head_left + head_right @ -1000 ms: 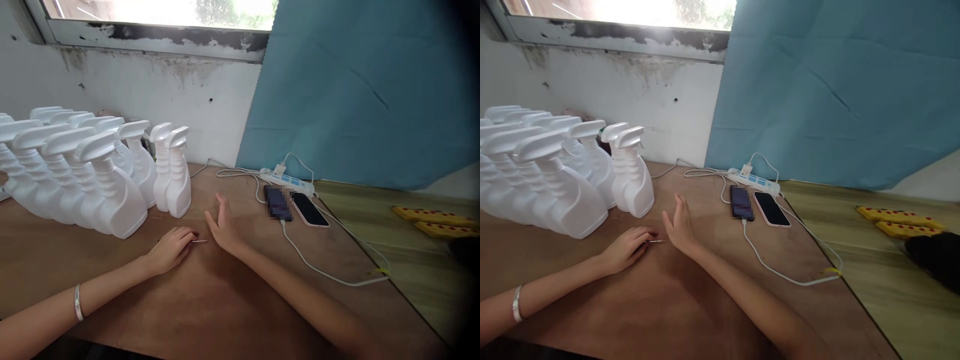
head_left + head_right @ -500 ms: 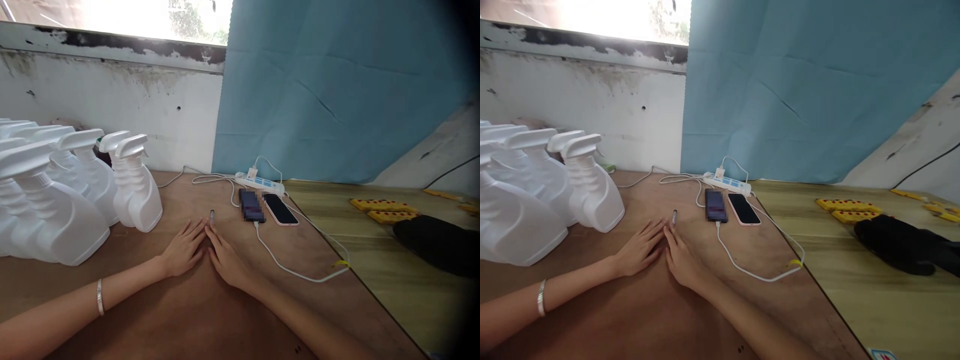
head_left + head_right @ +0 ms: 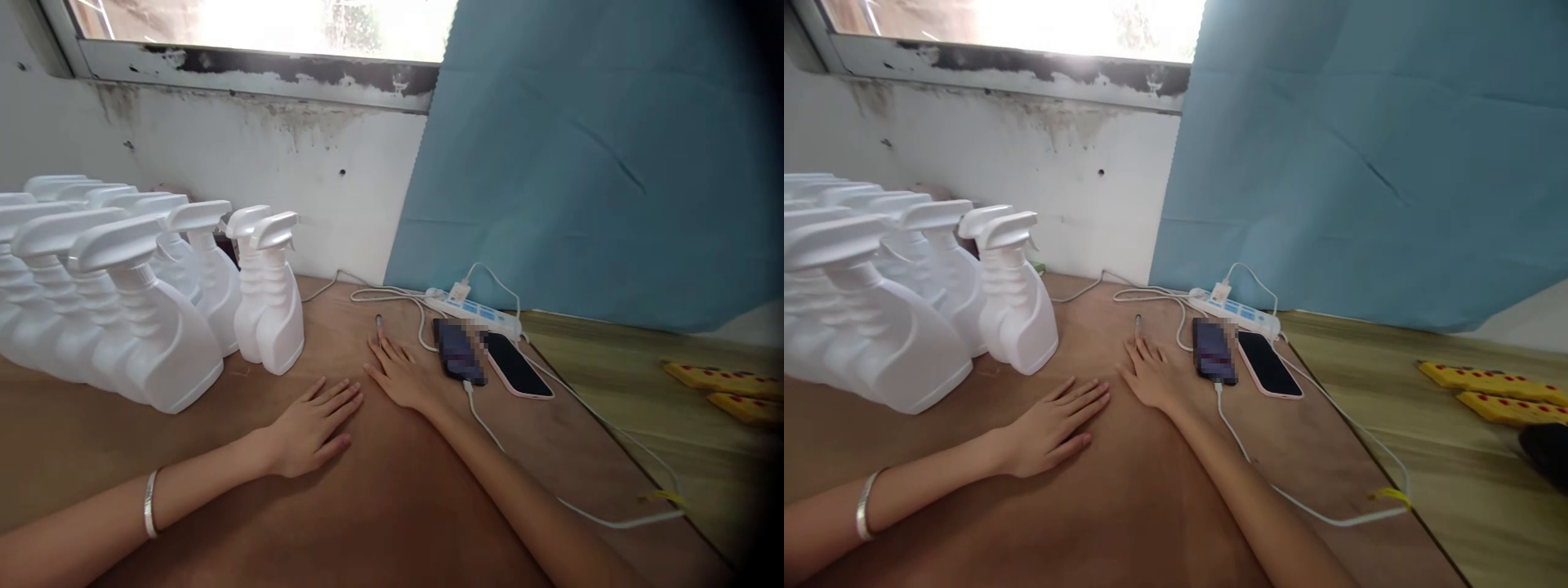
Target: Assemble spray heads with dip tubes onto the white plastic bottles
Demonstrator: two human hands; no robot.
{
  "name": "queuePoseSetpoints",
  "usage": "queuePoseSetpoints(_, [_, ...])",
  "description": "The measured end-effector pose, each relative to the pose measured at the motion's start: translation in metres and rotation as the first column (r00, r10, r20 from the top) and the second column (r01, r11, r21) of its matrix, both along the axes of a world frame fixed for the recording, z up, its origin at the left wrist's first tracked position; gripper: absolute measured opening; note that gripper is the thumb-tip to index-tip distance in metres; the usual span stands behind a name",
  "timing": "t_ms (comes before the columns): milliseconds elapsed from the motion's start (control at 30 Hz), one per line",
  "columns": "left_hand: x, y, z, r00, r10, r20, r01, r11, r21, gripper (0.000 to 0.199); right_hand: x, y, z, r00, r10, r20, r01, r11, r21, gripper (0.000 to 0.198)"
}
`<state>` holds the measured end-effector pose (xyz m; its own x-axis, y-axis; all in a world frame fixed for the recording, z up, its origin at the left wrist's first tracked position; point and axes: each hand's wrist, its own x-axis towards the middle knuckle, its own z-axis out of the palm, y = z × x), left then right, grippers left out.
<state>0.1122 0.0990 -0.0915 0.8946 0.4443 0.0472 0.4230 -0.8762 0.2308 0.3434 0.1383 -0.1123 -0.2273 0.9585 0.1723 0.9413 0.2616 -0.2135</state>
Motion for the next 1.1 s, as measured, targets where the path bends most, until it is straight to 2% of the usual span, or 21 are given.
queuePoseSetpoints(100, [0.0,0.0,0.001,1.0,0.008,0.004,-0.008,1.0,-0.009,0.057,-0.001,0.025,-0.004,0.999,-0.038,-0.001,0.038,0.999,-0.017,0.059])
queuePoseSetpoints(200, [-0.001,0.0,0.001,1.0,0.008,0.023,-0.008,1.0,-0.023,0.057,-0.004,0.036,-0.006,0.998,-0.063,-0.007,0.063,0.998,-0.02,0.061])
queuePoseSetpoints(300, [-0.003,0.001,0.001,0.998,0.001,0.055,0.001,0.999,-0.041,0.058,-0.006,0.036,-0.006,0.996,-0.085,-0.014,0.085,0.996,0.015,0.062])
queuePoseSetpoints(467, [-0.003,0.001,0.001,0.996,0.002,0.094,0.004,0.998,-0.069,0.06,-0.009,0.028,-0.005,0.989,-0.142,-0.039,0.146,0.977,0.156,0.059])
queuePoseSetpoints(567, [-0.004,0.002,0.002,0.996,0.0,0.094,0.007,0.997,-0.078,0.06,-0.009,0.026,-0.003,0.989,-0.137,-0.058,0.146,0.968,0.206,0.047])
queuePoseSetpoints(733, [-0.004,0.001,0.008,0.998,0.011,0.065,-0.005,0.995,-0.097,0.058,-0.011,0.026,0.001,0.989,-0.099,-0.105,0.119,0.973,0.2,0.029])
queuePoseSetpoints(967, [-0.002,0.0,0.009,0.999,0.028,0.046,-0.023,0.994,-0.104,0.058,-0.008,0.027,-0.004,0.978,-0.101,-0.182,0.14,0.966,0.219,0.028])
queuePoseSetpoints(1100, [-0.002,-0.001,0.011,0.998,0.032,0.048,-0.027,0.994,-0.109,0.057,-0.016,0.029,0.002,0.961,-0.133,-0.242,0.206,0.929,0.306,0.044])
